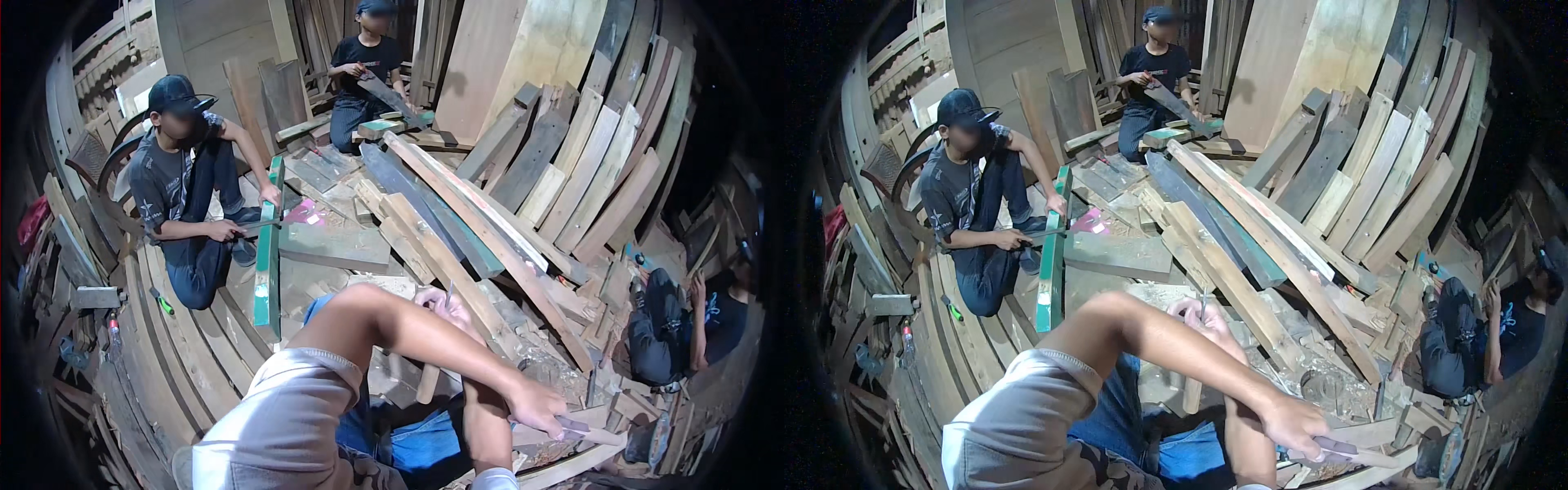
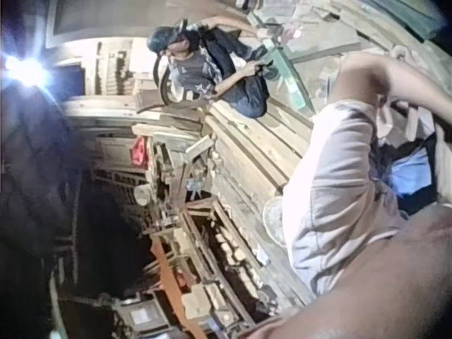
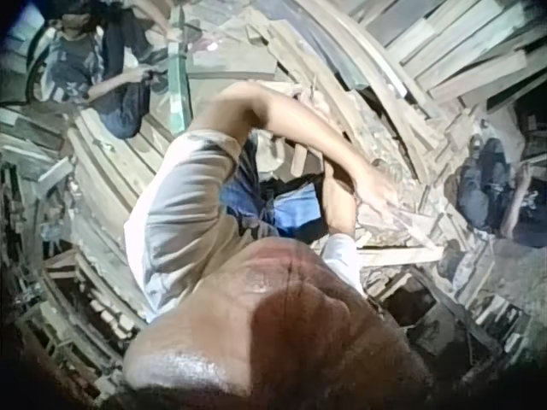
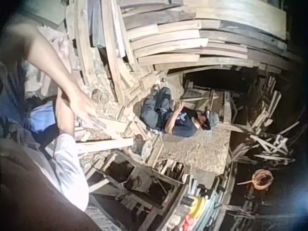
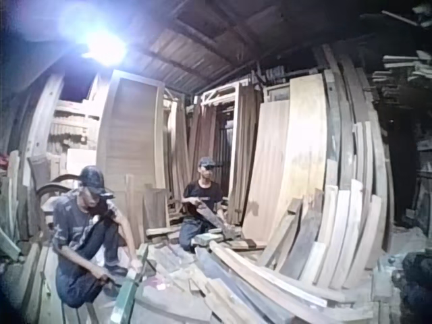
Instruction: The person marks and carves a wooden piece covered in purple material using a small pointed metal tool, then shapes the piece by scraping it with a small knife.
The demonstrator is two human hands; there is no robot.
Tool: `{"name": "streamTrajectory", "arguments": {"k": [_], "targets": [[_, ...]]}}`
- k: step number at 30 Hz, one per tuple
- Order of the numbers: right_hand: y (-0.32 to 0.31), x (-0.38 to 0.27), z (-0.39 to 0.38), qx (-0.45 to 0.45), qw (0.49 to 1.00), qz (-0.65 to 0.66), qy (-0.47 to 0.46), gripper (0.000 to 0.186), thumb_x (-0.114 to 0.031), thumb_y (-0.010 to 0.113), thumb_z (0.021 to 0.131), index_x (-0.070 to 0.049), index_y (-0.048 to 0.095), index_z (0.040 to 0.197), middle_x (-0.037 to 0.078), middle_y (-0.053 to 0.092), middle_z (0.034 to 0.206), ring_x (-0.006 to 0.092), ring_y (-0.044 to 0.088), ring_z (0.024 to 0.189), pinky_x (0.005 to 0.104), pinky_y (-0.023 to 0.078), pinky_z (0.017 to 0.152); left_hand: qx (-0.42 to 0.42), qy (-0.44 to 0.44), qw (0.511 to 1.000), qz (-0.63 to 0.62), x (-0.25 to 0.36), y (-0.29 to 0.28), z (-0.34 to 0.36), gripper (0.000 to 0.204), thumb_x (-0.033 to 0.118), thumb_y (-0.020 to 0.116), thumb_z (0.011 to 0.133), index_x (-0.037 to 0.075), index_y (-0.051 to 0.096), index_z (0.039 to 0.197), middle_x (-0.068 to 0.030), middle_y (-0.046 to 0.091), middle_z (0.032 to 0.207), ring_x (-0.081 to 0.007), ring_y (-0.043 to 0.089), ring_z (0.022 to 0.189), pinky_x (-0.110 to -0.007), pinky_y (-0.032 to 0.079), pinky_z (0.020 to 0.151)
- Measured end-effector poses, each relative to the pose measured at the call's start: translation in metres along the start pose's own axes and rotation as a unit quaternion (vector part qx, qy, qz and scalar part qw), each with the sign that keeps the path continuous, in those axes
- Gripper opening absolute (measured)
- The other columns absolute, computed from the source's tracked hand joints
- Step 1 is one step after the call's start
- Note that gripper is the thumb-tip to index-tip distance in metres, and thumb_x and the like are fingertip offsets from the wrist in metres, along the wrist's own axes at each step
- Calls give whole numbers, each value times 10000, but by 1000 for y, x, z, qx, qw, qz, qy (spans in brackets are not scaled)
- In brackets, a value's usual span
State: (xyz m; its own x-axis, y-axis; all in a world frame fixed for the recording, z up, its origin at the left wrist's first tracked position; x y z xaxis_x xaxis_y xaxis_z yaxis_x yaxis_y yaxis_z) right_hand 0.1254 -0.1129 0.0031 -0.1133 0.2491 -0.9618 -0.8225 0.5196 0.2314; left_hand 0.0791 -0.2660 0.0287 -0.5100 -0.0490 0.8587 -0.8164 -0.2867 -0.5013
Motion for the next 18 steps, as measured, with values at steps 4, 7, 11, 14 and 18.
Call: {"name": "streamTrajectory", "arguments": {"k": [4,7,11,14,18], "targets": [[-5,6,-6,25,999,-25,14,340,-369,637,975,-69,606,819,-17,572,732,79,510,687,243,413,617,2,-4,997,-83,-19,-7,-19,455,388,545,955,-58,580,1032,-189,611,699,-341,599,653,-459,474,643],[-25,10,-6,67,997,-23,-17,478,-486,515,1010,-64,619,813,-31,528,662,71,444,587,245,363,565,-4,-106,965,-238,-6,-37,-70,450,398,506,1017,-14,524,1197,-58,561,678,-170,573,572,-335,480,562],[-115,47,-12,298,951,-67,44,518,-467,440,1048,-29,613,832,9,495,601,129,455,559,308,379,557,227,-70,879,-414,-39,-64,-146,530,302,501,1036,-30,376,1429,-73,563,697,-145,541,513,-284,467,531],[-140,53,-5,384,828,-360,-194,573,-437,400,1059,-8,596,732,59,493,540,180,479,531,374,398,550,361,-24,809,-464,-50,-79,-192,431,382,390,1059,54,434,1335,-81,542,667,-147,489,459,-263,403,463],[-138,17,-44,399,852,-340,-3,555,-361,464,1051,28,581,672,77,506,541,147,499,548,344,406,544,387,-67,763,-513,-88,-69,-205,517,446,287,1070,35,483,1316,3,436,569,-97,408,434,-244,329,411]]}}
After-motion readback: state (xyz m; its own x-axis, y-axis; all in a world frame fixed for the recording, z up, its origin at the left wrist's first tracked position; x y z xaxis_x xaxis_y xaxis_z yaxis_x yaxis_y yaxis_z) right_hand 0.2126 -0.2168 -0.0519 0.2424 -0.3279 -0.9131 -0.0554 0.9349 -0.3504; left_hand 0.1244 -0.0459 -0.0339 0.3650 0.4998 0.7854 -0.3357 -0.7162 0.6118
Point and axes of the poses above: each hand's wrist, its own z-axis towards the middle knuckle, its own y-axis out of the palm, x = y × z, the point moved 5 cm from there along z, towards the middle knuckle
